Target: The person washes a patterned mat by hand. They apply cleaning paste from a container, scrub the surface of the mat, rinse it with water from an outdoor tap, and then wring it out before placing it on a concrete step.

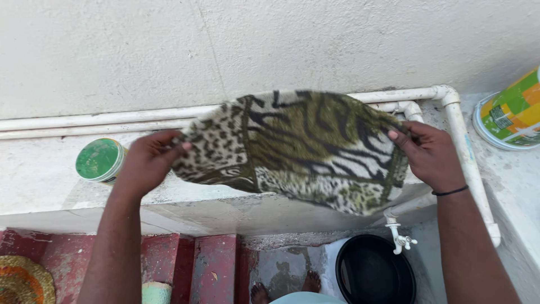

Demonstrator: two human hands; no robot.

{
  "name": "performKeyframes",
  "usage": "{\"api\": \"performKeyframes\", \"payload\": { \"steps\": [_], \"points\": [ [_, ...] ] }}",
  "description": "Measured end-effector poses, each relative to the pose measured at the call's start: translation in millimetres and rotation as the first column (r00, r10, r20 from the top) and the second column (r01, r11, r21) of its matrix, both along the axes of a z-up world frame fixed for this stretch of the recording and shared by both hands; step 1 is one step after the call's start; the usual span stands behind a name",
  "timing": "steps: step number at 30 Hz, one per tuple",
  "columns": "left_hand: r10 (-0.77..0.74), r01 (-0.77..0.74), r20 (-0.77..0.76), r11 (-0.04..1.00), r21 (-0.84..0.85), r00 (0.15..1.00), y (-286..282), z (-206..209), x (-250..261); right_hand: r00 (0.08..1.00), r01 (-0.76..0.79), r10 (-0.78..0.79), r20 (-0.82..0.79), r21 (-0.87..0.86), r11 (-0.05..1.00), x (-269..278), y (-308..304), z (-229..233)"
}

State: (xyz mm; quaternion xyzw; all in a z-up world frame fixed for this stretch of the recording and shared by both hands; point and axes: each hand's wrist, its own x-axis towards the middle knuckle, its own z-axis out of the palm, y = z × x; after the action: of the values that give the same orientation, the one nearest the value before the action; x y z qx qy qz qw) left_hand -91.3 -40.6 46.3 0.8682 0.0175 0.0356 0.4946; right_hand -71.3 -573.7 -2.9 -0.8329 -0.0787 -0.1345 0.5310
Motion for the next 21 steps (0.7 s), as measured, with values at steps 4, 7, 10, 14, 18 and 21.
{"api": "performKeyframes", "payload": {
  "steps": [4,7,10,14,18,21],
  "points": [
    [0.071,-0.073,0.115,0.997,0.016,0.991,-1,11,8,1.0,0.011,-0.01,0.02,-0.058,0.998,7,9,25],
    [0.137,-0.27,0.5,0.941,0.205,0.855,-4,8,17,0.988,0.069,-0.07,0.14,0.012,0.998,17,10,34],
    [-0.115,0.117,0.09,0.993,-0.015,0.989,27,14,17,0.99,-0.121,0.114,0.088,0.083,0.989,23,-2,31],
    [-0.337,0.351,-0.316,0.936,-0.013,0.887,29,-4,8,0.844,-0.435,0.442,-0.304,0.094,0.895,20,-12,13],
    [-0.254,0.268,-0.238,0.963,0.025,0.937,23,-24,1,0.901,-0.338,0.328,-0.285,0.013,0.941,16,-4,-11],
    [-0.186,0.185,-0.183,0.982,-0.023,0.965,30,-20,3,0.926,-0.235,0.269,-0.264,0.156,0.959,15,-11,-7]
  ]
}}
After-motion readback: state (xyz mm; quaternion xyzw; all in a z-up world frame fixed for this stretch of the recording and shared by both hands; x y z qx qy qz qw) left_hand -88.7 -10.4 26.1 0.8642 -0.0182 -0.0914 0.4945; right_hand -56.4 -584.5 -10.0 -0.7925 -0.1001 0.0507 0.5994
